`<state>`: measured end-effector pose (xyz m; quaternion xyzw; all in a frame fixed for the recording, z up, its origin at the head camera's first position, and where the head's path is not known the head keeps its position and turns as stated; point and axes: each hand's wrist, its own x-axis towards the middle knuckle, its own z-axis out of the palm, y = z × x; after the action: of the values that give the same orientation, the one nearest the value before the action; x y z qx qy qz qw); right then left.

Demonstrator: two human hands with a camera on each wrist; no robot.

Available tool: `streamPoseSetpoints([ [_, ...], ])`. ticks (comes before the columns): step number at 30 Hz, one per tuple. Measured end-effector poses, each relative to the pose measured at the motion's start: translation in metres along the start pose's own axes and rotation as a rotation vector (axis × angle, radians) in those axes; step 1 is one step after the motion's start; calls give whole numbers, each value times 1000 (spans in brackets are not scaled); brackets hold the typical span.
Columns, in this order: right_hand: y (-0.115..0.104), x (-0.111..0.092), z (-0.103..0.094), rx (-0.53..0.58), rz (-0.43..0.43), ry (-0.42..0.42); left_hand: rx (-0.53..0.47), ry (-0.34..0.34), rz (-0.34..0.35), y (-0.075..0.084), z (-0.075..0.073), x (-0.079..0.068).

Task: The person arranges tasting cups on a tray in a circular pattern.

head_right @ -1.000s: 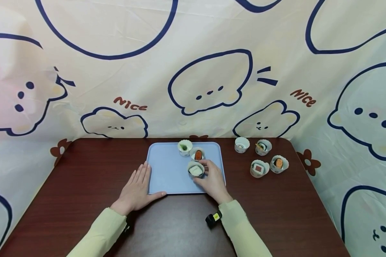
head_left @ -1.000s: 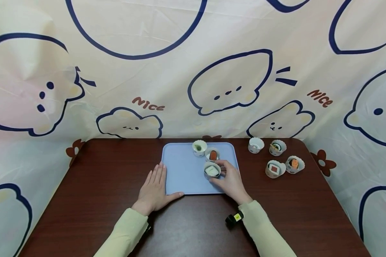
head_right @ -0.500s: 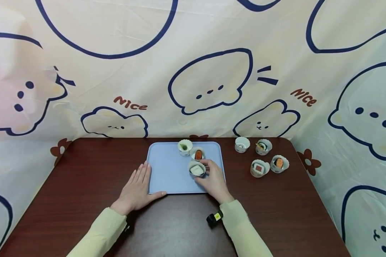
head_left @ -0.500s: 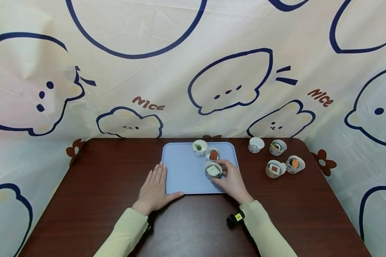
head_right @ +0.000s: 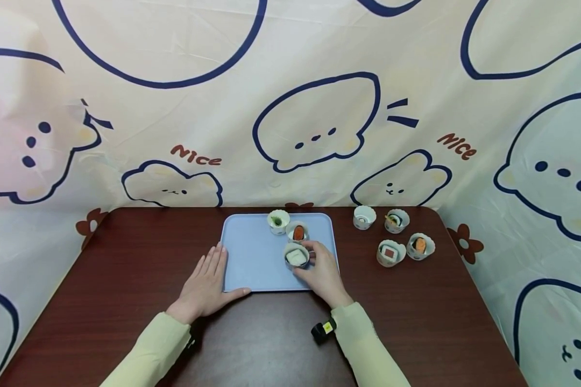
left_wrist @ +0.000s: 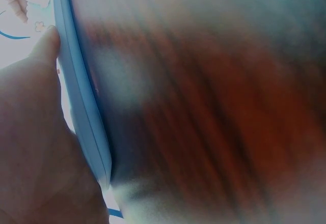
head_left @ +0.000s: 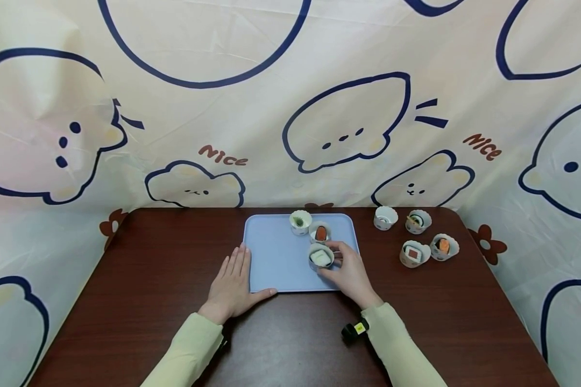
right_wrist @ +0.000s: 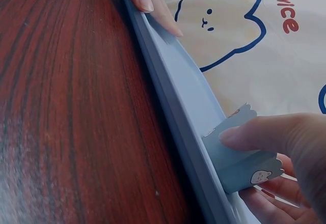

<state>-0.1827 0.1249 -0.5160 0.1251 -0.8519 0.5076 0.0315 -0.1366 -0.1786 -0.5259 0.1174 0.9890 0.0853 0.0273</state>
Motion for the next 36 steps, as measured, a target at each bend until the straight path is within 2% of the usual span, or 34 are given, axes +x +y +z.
streamPoseSetpoints([
  [9, 0, 1, 1, -7, 4, 4, -32, -6, 5, 4, -8, -2],
  [18, -3, -3, -9, -53, 26, 18, 2, 6, 5, -1, 1, 1],
  [23, -4, -4, -17, -101, 28, 20, -9, -3, 1, -2, 1, 1],
  [36, -2, -10, -35, -115, 0, 91, -2, -9, -3, -1, 1, 1],
])
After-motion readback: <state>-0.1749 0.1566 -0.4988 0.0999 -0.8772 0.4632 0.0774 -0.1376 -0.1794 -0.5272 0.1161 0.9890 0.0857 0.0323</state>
